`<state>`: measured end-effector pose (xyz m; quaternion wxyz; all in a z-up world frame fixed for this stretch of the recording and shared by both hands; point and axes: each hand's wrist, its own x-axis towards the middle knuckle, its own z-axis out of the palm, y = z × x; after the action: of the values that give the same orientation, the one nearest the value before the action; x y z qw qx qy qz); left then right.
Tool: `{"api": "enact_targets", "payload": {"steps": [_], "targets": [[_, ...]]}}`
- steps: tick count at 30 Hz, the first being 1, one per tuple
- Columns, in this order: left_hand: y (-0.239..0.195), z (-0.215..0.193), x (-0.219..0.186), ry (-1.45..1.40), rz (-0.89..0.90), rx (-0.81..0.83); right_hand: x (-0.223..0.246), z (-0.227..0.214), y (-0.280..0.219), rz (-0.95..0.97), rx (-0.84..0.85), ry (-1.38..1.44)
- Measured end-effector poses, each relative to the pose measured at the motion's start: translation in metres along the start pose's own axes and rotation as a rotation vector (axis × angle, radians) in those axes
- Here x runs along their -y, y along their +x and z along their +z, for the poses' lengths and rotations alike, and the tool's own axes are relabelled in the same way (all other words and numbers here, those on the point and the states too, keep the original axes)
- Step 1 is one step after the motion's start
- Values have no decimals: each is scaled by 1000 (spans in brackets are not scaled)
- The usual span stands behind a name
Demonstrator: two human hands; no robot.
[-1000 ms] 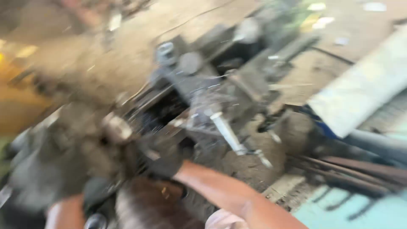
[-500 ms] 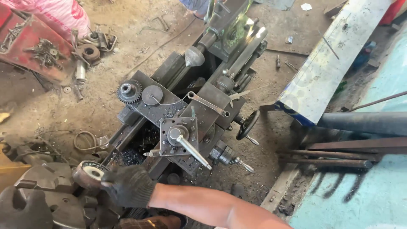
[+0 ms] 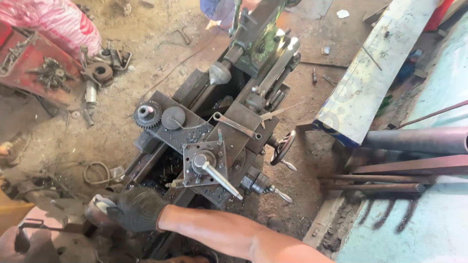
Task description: Machining and finishing a metal part on a lathe using a scraper and a grinding wheel
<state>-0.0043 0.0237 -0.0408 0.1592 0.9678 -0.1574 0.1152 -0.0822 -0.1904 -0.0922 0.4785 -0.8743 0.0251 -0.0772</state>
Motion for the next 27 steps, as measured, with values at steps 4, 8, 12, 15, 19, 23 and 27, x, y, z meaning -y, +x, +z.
{"api": "enact_targets", "payload": {"steps": [4,8,12,15,19,23,27], "targets": [[-4,15,-12,-27,-174,-92,6,-3,-7,-160,-308,14],[-1,-10,-47,-233,-267,-68,-6,9,-4,-10,-64,-41],[-1,-15,-54,-228,-307,-50,-2,19,-6,-95,-148,-55],[1,-19,-62,-161,-269,-42,-1,10,-12,-111,-222,-26],[2,-25,-55,92,-259,54,-29,34,-4,-80,-158,29],[-5,-34,-72,38,-240,-16,-3,16,-14,-142,-268,87],[-3,-22,-39,112,-188,-9,-11,25,-18,-79,-180,1]]}}
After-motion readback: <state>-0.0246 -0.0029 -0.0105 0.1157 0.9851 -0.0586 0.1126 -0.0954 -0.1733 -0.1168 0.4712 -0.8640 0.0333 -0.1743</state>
